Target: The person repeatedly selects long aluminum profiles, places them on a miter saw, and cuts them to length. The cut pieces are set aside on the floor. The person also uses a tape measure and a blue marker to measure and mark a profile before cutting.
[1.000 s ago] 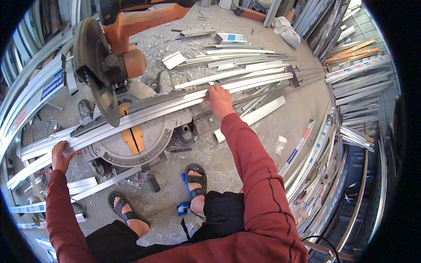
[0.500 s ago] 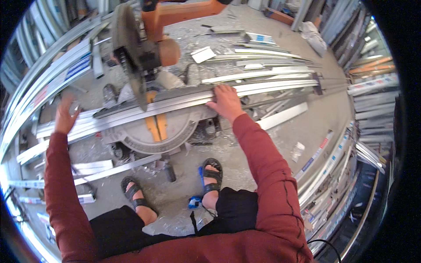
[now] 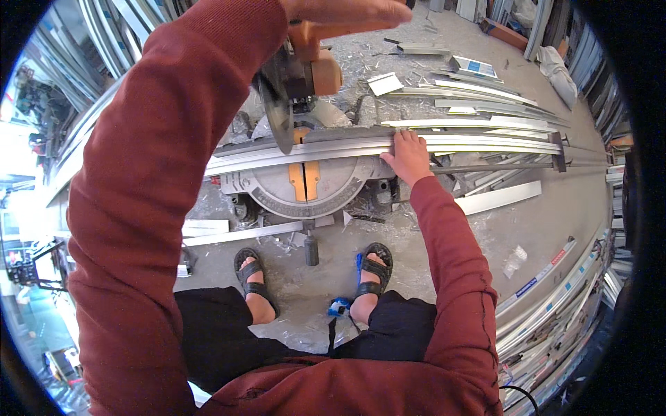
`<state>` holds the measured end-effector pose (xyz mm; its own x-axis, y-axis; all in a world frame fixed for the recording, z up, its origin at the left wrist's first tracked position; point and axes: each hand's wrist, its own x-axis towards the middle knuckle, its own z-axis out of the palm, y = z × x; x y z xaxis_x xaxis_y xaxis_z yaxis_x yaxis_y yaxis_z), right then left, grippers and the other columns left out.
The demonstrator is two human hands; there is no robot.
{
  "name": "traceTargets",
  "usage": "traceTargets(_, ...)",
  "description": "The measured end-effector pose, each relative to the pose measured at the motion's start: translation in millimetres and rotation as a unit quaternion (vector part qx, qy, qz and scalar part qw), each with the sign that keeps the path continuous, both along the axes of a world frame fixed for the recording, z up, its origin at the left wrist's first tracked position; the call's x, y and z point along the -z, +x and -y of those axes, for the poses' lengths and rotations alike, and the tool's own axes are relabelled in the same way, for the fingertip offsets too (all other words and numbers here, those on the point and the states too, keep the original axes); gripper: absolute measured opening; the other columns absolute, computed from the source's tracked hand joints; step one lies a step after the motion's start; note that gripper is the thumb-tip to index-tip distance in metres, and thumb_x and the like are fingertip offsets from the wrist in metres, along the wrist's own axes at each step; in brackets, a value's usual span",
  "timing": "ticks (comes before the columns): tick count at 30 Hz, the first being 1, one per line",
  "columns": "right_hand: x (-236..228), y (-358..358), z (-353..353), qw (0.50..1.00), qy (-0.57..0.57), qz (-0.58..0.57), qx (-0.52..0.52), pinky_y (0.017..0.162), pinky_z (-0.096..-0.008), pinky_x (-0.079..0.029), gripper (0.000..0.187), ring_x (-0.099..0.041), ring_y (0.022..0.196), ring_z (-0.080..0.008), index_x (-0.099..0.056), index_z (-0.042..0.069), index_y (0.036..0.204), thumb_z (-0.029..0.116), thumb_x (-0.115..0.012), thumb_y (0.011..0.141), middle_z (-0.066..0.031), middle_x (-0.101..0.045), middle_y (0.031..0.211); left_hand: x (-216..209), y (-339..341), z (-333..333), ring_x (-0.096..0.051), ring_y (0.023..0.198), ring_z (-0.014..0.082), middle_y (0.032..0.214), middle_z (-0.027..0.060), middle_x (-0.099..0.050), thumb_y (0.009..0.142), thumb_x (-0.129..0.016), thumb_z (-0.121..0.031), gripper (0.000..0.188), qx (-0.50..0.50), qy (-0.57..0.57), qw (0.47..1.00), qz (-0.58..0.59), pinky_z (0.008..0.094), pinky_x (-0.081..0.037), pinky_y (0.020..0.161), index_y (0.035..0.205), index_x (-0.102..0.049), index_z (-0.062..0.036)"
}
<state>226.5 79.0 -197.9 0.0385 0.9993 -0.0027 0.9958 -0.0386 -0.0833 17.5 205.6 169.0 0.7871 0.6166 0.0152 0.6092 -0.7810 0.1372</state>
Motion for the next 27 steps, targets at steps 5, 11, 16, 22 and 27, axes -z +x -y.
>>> traceTargets(5, -2, -11, -4, 0.999, 0.029, -0.018, -0.017, 0.098, -0.0455, -0.040, 0.057, -0.053, 0.118, -0.0307, -0.061, 0.002, 0.116, 0.041, -0.076, 0.076, -0.0137, -0.062, 0.118, 38, -1, 35, -0.066, 0.064, 0.0250, 0.070, 0.0149, -0.065, 0.084, -0.065, -0.061, 0.062, 0.004, -0.113, 0.985, -0.129, 0.0386, -0.051, 0.064, 0.098, -0.070, -0.0007)
traceTargets(11, 34, 5, -6, 0.986, 0.111, -0.111, -0.048, 0.094, -0.0460, -0.042, 0.051, -0.055, 0.114, -0.0306, -0.064, 0.006, 0.111, 0.040, -0.077, 0.075, -0.0126, -0.063, 0.112, 79, -6, 98, -0.069, 0.076, 0.0344, 0.080, 0.0165, -0.070, 0.078, -0.068, -0.053, 0.054, 0.002, -0.114, 0.992, -0.056, 0.0416, -0.056, 0.071, 0.108, -0.070, -0.0068)
traceTargets(16, 34, 6, -6, 0.994, 0.095, -0.034, -0.048, 0.089, -0.0455, -0.043, 0.048, -0.055, 0.109, -0.0302, -0.060, 0.007, 0.114, 0.023, -0.073, 0.071, -0.0113, -0.061, 0.108, 87, -10, 119, -0.070, 0.070, 0.0307, 0.075, 0.0131, -0.070, 0.079, -0.064, -0.056, 0.051, -0.023, -0.065, 0.994, -0.088, 0.0427, -0.056, 0.066, 0.084, -0.072, -0.0056)
traceTargets(22, 9, -6, 0, 0.997, 0.058, -0.027, -0.035, 0.088, -0.0440, -0.044, 0.039, -0.055, 0.110, -0.0305, -0.060, 0.006, 0.109, 0.015, -0.069, 0.072, -0.0119, -0.061, 0.110, 91, -15, 119, -0.070, 0.068, 0.0300, 0.075, 0.0126, -0.070, 0.078, -0.065, -0.054, 0.050, -0.014, -0.058, 0.995, -0.081, 0.0430, -0.054, 0.065, 0.088, -0.071, -0.0059)
traceTargets(27, 30, 5, -5, 0.990, 0.132, 0.008, -0.054, 0.087, -0.0437, -0.044, 0.028, -0.056, 0.107, -0.0299, -0.061, 0.005, 0.105, 0.014, -0.064, 0.078, -0.0116, -0.062, 0.107, 95, -13, 129, -0.069, 0.071, 0.0297, 0.075, 0.0128, -0.070, 0.078, -0.067, -0.053, 0.049, -0.016, -0.060, 0.996, -0.066, 0.0413, -0.054, 0.065, 0.089, -0.071, -0.0047)
